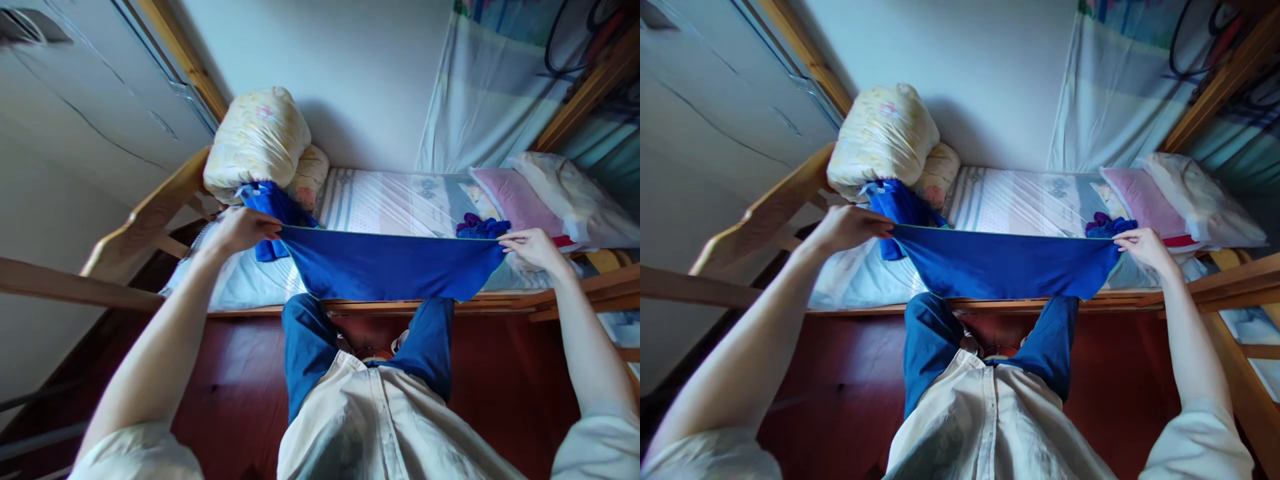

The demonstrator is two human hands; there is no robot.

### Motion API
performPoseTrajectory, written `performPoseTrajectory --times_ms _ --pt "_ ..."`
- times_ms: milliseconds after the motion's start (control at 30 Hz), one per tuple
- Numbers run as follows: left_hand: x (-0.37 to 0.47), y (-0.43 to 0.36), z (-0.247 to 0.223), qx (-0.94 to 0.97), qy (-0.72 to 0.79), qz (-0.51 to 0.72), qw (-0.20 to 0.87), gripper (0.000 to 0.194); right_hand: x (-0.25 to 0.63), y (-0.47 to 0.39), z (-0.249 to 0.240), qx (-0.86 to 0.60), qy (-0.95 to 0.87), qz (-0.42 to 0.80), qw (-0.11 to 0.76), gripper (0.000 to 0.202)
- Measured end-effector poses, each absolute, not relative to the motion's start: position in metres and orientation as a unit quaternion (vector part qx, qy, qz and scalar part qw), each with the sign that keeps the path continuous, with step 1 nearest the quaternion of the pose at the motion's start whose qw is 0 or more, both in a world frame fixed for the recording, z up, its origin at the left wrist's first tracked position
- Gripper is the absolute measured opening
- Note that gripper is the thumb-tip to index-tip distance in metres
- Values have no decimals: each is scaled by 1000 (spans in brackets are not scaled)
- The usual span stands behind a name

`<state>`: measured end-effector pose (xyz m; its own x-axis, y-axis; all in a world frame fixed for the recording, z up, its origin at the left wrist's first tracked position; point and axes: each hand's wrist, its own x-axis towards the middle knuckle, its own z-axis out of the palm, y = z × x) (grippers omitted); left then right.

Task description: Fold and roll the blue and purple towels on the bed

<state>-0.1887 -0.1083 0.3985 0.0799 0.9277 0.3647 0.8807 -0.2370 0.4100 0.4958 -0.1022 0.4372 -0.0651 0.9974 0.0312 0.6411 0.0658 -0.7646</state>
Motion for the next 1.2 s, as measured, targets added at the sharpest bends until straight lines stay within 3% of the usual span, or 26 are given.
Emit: performPoseTrajectory --times_ms 100,233,433,600,833,1000,1200 --pt "-170 -72 382 701 670 179 167 18 492 -68 415 -609 -690 268 284 16" --pt "-138 -32 372 684 696 148 162 21 485 -18 388 -631 -711 174 256 13" --pt "-133 8 364 656 703 272 47 29 469 13 379 -670 -680 -25 296 25" --pt "-156 6 335 650 645 402 1 36 456 12 362 -637 -691 -72 333 34" --pt "-164 -31 236 692 658 280 100 40 443 3 269 -592 -731 3 341 35" --pt "-143 -51 162 670 704 145 188 50 436 -10 180 -600 -746 105 269 37" --pt "-123 -74 104 630 737 9 246 40 447 -30 103 -657 -706 209 159 35"
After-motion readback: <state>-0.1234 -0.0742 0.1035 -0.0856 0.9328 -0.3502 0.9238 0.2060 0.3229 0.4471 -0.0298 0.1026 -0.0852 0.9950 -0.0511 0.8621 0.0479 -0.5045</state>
